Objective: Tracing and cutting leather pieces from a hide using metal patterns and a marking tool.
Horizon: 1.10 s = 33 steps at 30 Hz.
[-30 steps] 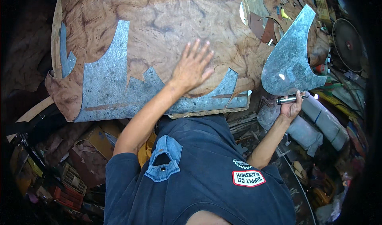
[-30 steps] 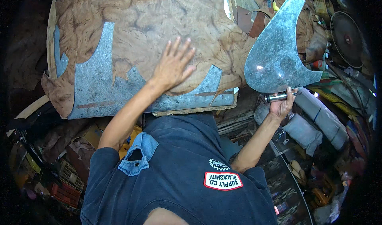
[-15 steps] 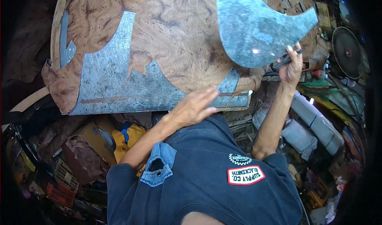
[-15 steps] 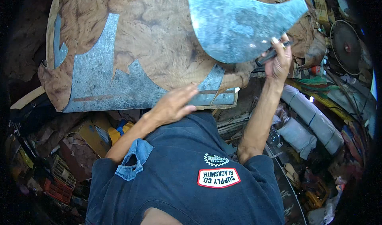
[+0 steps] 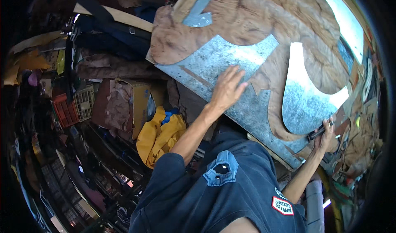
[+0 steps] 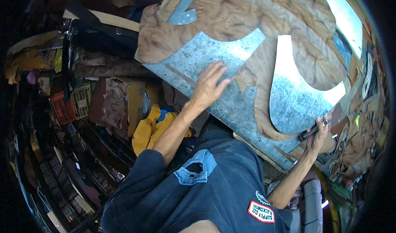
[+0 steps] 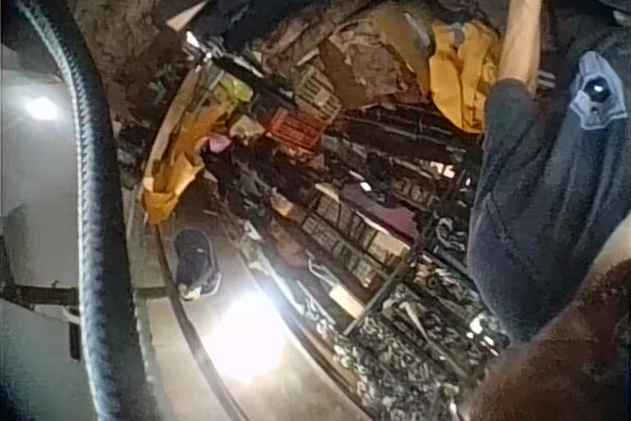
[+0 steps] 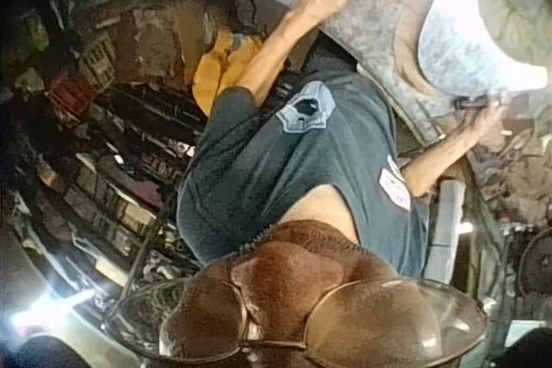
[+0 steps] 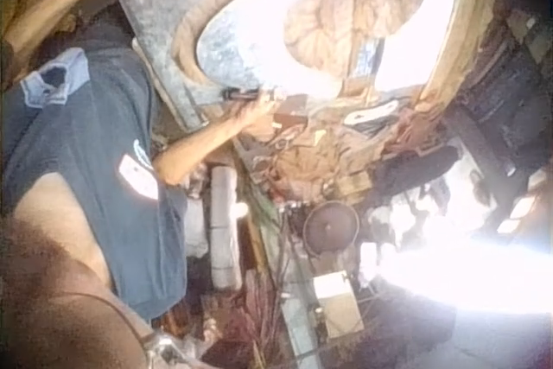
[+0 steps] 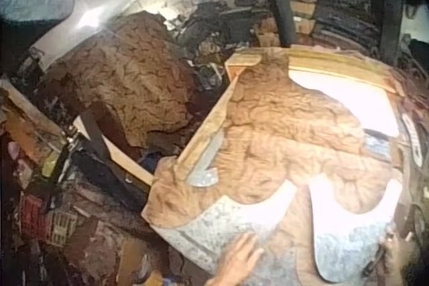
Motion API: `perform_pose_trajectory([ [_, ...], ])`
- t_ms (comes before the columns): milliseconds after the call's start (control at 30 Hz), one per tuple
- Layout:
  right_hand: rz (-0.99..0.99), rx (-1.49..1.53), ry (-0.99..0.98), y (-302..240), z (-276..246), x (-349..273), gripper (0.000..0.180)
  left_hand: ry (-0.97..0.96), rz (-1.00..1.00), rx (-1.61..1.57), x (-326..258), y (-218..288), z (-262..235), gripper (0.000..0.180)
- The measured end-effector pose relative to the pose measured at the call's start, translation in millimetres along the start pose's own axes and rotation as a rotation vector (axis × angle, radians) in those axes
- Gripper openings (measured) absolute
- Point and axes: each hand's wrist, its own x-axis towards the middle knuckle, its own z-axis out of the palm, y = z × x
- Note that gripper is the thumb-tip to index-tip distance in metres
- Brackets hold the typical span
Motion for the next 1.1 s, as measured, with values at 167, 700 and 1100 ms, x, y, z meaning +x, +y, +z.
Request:
perform_pose_trajectory([
  [167,0.054,0.008,0.082,4.6,13.5,-13.5,0.029,0.390,-0.197,0.179,-3.2,-85.3,-89.5,0.040],
  [700,0.018,-0.267,0.259,29.2,67.6,15.1,0.038,0.316,0.050,0.299,64.3,-151.4,-138.8,0.052],
  [1100,-0.036,-0.320,0.390,27.9,79.1,9.7,0.035,-0.023,0.129,0.451,151.6,-181.3,-125.7,0.066],
])
